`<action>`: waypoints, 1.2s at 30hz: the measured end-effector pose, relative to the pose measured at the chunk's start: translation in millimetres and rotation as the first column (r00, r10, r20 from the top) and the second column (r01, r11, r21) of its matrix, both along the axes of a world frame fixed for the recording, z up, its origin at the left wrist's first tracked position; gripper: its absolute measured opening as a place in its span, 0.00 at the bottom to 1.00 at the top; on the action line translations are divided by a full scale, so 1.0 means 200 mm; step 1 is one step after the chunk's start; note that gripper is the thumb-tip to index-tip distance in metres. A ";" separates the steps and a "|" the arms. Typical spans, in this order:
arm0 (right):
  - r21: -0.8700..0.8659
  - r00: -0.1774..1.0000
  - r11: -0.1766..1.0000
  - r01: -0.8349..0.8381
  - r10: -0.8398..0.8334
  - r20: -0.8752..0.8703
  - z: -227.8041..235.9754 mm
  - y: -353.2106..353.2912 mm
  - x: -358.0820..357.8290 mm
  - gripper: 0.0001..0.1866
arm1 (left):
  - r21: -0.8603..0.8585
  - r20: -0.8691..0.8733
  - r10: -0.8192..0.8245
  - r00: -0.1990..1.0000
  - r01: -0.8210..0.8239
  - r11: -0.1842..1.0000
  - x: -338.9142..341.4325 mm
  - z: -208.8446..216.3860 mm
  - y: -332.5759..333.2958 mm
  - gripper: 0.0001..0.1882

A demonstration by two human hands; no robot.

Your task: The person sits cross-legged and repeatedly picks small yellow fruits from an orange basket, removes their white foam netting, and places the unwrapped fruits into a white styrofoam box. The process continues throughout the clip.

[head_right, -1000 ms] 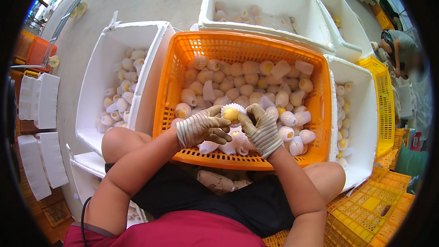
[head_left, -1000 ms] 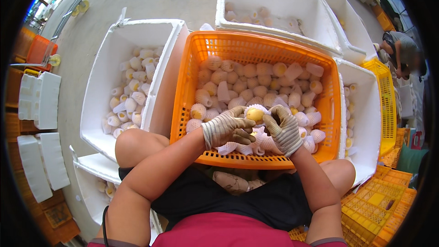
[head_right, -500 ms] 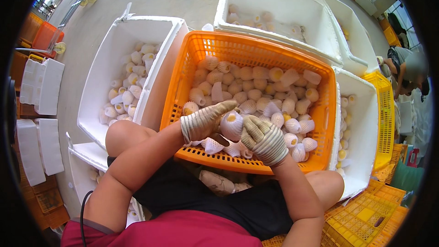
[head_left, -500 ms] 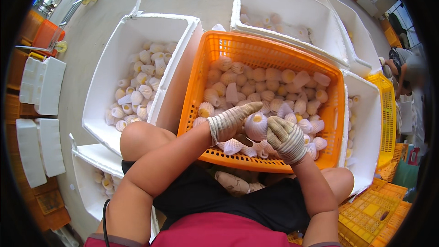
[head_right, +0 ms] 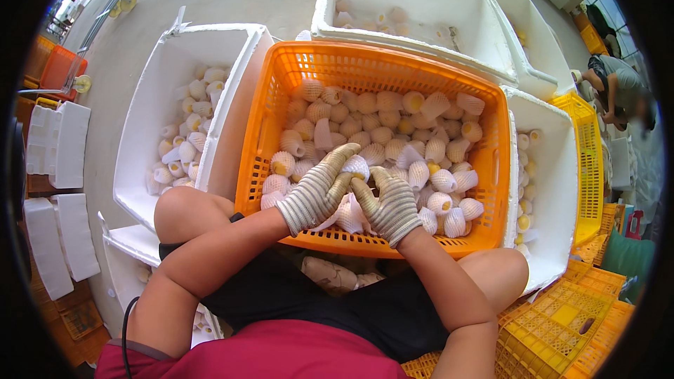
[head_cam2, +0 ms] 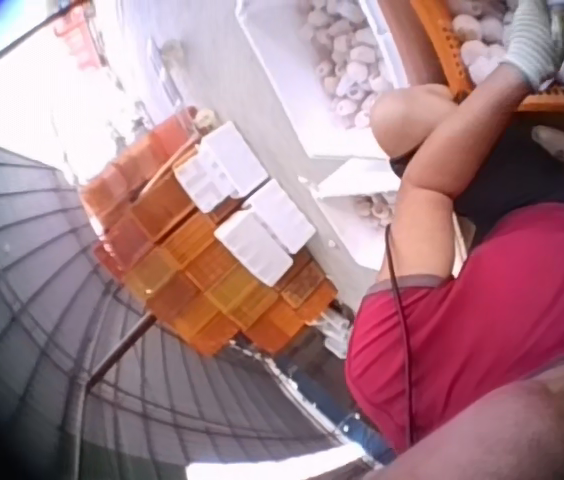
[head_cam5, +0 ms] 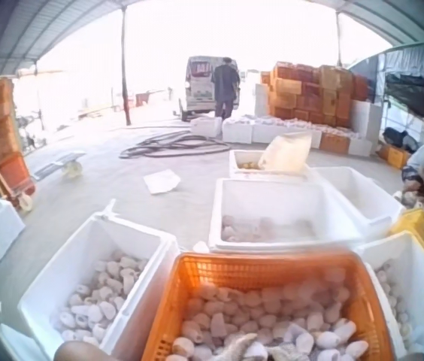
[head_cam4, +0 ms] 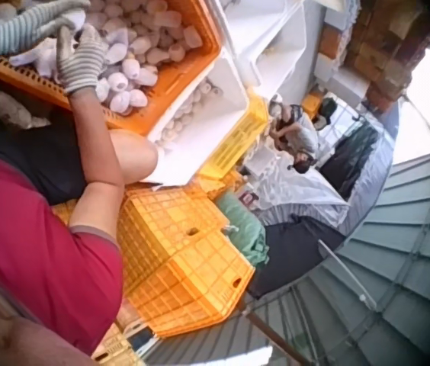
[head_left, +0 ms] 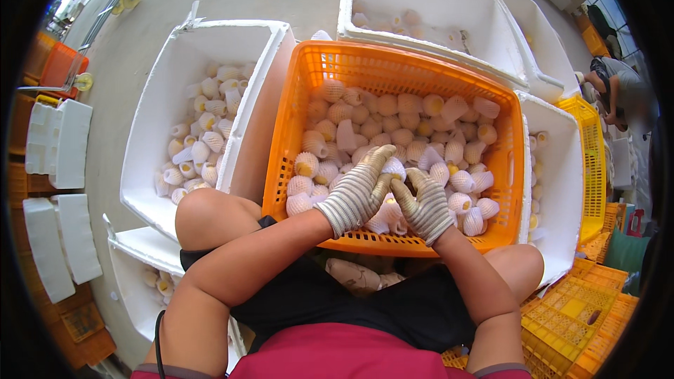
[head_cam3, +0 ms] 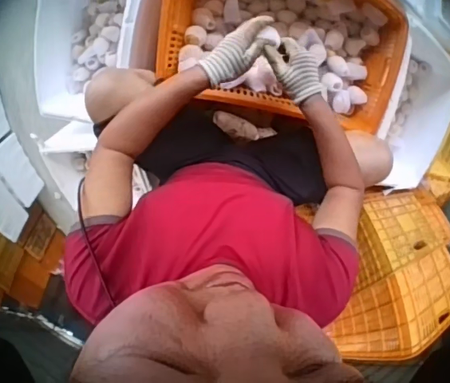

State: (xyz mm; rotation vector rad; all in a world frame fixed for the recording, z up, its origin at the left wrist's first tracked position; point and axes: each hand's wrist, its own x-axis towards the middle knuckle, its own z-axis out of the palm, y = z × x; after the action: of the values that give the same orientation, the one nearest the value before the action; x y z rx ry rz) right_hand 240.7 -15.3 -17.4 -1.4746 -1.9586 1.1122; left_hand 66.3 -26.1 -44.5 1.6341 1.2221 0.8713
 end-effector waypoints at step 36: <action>0.092 0.975 0.992 -0.086 0.103 -0.199 -0.13 0.01 -0.02 0.49 | -0.698 0.672 0.386 0.632 0.367 0.615 -0.04 -0.02 0.08 0.21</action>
State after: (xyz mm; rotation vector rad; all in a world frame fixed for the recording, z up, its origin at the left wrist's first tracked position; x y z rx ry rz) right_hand 236.1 -12.4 -43.8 -1.1859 -1.9239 1.1581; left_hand 58.9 -9.3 -47.9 0.3613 0.7518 0.7301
